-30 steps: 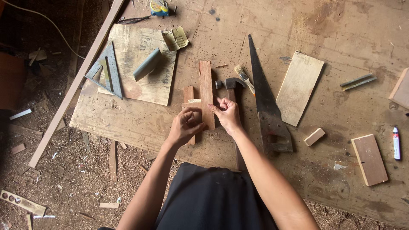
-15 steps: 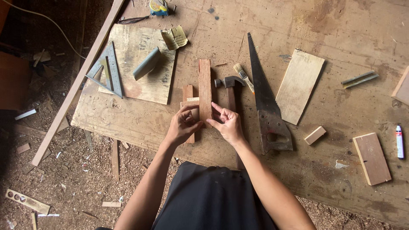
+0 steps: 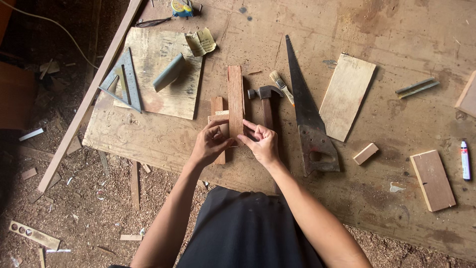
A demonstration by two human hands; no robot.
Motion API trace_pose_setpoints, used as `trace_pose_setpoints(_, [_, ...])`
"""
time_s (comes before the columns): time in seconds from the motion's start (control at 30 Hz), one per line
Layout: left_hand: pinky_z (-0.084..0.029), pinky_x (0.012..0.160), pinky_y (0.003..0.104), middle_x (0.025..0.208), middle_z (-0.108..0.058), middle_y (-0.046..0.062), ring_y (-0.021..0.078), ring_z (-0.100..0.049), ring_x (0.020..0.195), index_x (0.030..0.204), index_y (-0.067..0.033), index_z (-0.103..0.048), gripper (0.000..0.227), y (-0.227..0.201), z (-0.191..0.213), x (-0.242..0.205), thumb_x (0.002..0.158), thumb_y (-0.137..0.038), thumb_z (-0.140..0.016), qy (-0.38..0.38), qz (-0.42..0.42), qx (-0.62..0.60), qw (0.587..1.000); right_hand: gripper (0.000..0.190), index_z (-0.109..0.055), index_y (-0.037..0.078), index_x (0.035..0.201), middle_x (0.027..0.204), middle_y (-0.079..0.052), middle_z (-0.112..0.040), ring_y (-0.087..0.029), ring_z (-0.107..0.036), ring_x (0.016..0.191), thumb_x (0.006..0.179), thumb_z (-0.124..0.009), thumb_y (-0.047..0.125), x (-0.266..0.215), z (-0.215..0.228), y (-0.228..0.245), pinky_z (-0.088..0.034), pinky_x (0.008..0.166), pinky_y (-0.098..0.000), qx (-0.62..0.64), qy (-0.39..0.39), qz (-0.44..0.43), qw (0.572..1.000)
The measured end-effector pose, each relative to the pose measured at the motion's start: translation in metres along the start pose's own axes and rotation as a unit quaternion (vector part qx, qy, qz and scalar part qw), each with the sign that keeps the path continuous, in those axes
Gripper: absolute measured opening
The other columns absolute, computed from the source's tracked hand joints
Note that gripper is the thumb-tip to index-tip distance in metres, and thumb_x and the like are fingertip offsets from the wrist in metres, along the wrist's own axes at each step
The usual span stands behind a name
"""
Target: The person assembles a small wooden structure by hand, aligning several small wooden pieces on a workbench. They use a hammer to drive nails into the wood to secure the pieces together. The person repeatedly adjusts the alignment and hammers additional nails to complete the assembly.
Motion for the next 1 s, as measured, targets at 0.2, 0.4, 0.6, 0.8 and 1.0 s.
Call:
trace_pose_setpoints(0.2, [-0.053, 0.061, 0.025, 0.110, -0.068, 0.000, 0.0035, -0.053, 0.067, 0.071, 0.0038, -0.054, 0.034, 0.006, 0.001, 0.003, 0.079, -0.011, -0.084, -0.010, -0.060, 0.021, 0.998, 0.064, -0.026, 0.016, 0.062, 0.129, -0.015, -0.073, -0.004, -0.017, 0.052, 0.082, -0.087, 0.014, 0.000, 0.000, -0.001, -0.034, 0.048, -0.0150, -0.020, -0.005, 0.000, 1.000])
trace_pose_setpoints(0.4, [-0.052, 0.063, 0.026, 0.106, -0.070, 0.007, 0.0061, -0.053, 0.068, 0.077, -0.0033, -0.057, 0.029, 0.008, 0.000, 0.002, 0.081, -0.012, -0.085, -0.002, -0.002, 0.024, 1.000, 0.064, -0.025, 0.017, 0.062, 0.130, -0.017, -0.072, -0.003, -0.017, 0.055, 0.081, -0.086, 0.010, 0.000, 0.001, 0.002, -0.032, 0.048, -0.0148, -0.002, -0.006, -0.016, 1.000])
trace_pose_setpoints(0.6, [-0.054, 0.066, 0.023, 0.074, -0.054, 0.005, 0.0024, -0.055, 0.064, 0.119, -0.0098, -0.067, 0.041, 0.008, -0.001, 0.002, 0.082, -0.015, -0.084, 0.006, -0.012, 0.004, 1.000, 0.060, -0.026, 0.017, 0.066, 0.132, -0.021, -0.068, 0.004, -0.057, 0.078, 0.083, -0.081, 0.001, 0.001, 0.003, 0.006, -0.059, 0.087, -0.0163, 0.034, 0.014, -0.002, 0.999])
trace_pose_setpoints(0.8, [-0.049, 0.059, 0.025, 0.076, -0.058, -0.007, 0.0034, -0.047, 0.060, 0.115, -0.0079, -0.072, 0.040, 0.004, -0.002, 0.003, 0.080, -0.020, -0.089, 0.009, 0.009, 0.054, 0.998, 0.055, -0.029, 0.015, 0.060, 0.136, -0.025, -0.067, 0.007, -0.025, 0.047, 0.086, -0.073, -0.005, 0.002, 0.008, 0.001, -0.036, 0.046, -0.0117, 0.104, 0.010, -0.057, 0.993])
trace_pose_setpoints(1.0, [-0.048, 0.058, 0.025, 0.068, -0.053, -0.006, 0.0029, -0.046, 0.058, 0.125, -0.0099, -0.068, 0.046, -0.001, -0.002, 0.003, 0.082, -0.018, -0.084, 0.010, -0.011, 0.040, 0.999, 0.055, -0.031, 0.015, 0.066, 0.142, -0.025, -0.064, 0.004, -0.034, 0.055, 0.093, -0.073, -0.008, 0.000, 0.010, -0.013, -0.051, 0.063, -0.0153, 0.152, 0.040, -0.020, 0.987])
Point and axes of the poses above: each hand's wrist, its own x-axis towards the middle knuckle, its own z-axis out of the back of the hand, y = z × x, the point moved 2 cm from there along x, towards the middle knuckle
